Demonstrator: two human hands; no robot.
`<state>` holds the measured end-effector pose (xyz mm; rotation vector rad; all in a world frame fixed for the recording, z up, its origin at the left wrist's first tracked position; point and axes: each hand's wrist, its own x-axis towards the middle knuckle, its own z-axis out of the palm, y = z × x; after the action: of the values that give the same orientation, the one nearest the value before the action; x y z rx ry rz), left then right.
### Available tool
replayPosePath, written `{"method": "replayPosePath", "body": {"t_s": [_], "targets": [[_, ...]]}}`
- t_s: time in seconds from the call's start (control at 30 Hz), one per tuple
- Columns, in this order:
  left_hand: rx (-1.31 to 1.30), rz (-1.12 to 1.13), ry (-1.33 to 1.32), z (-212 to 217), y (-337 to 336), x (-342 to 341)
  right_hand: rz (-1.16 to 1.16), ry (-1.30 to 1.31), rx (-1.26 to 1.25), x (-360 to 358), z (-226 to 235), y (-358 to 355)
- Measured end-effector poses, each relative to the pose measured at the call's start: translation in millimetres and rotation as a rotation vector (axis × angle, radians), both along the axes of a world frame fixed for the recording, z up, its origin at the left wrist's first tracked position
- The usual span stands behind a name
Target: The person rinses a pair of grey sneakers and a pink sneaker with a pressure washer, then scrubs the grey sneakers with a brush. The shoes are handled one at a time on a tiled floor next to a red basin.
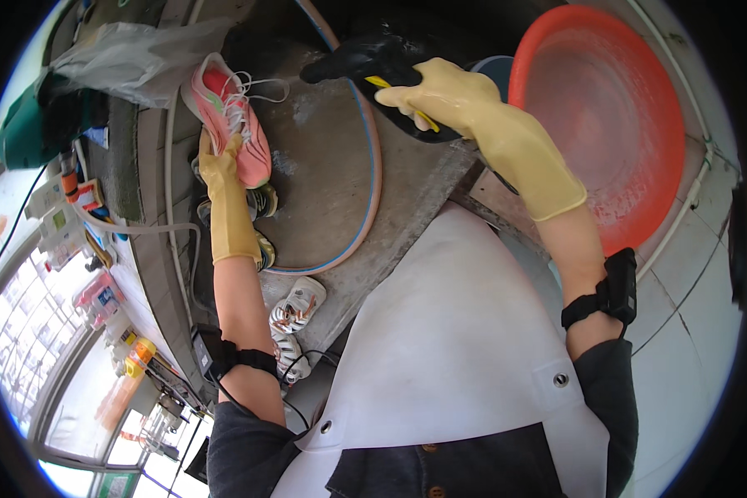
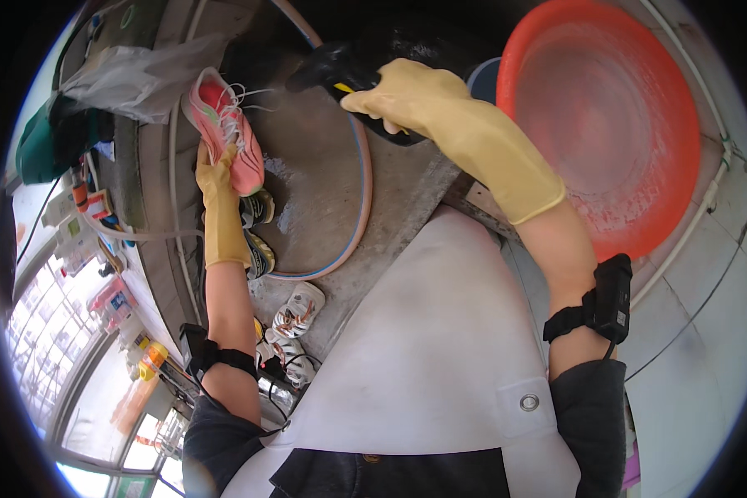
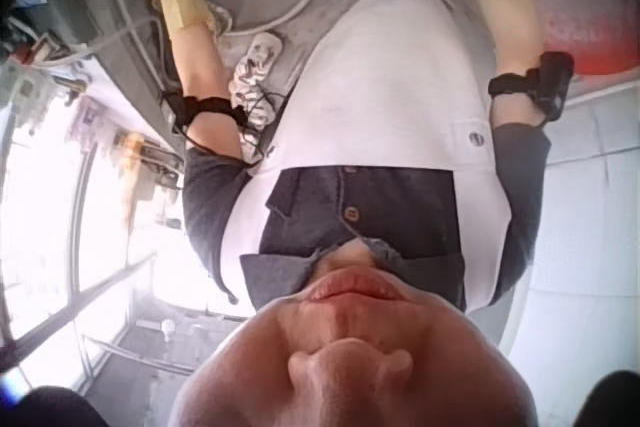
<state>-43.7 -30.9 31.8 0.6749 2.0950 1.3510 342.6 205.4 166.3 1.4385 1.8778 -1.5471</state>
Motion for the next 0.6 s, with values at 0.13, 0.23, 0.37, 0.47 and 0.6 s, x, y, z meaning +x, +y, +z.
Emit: {"method": "replayPosePath", "body": {"t_s": [0.13,0.23,0.37,0.47,0.6], "targets": [[-0.205,0.051,0.208,-51,-9,-33,0.061,-0.011,0.038,-8,15,-2],[-0.143,0.056,-0.017,-45,-1,-31,0.013,0.027,0.053,-3,17,10],[-0.244,0.083,0.012,-23,14,-16,-0.017,0.020,0.042,-11,25,18],[-0.217,0.138,0.011,-27,18,-12,0.013,0.043,0.067,-14,21,23],[-0.121,0.157,-0.050,-44,-2,-39,0.037,0.056,0.065,-19,31,25]]}}
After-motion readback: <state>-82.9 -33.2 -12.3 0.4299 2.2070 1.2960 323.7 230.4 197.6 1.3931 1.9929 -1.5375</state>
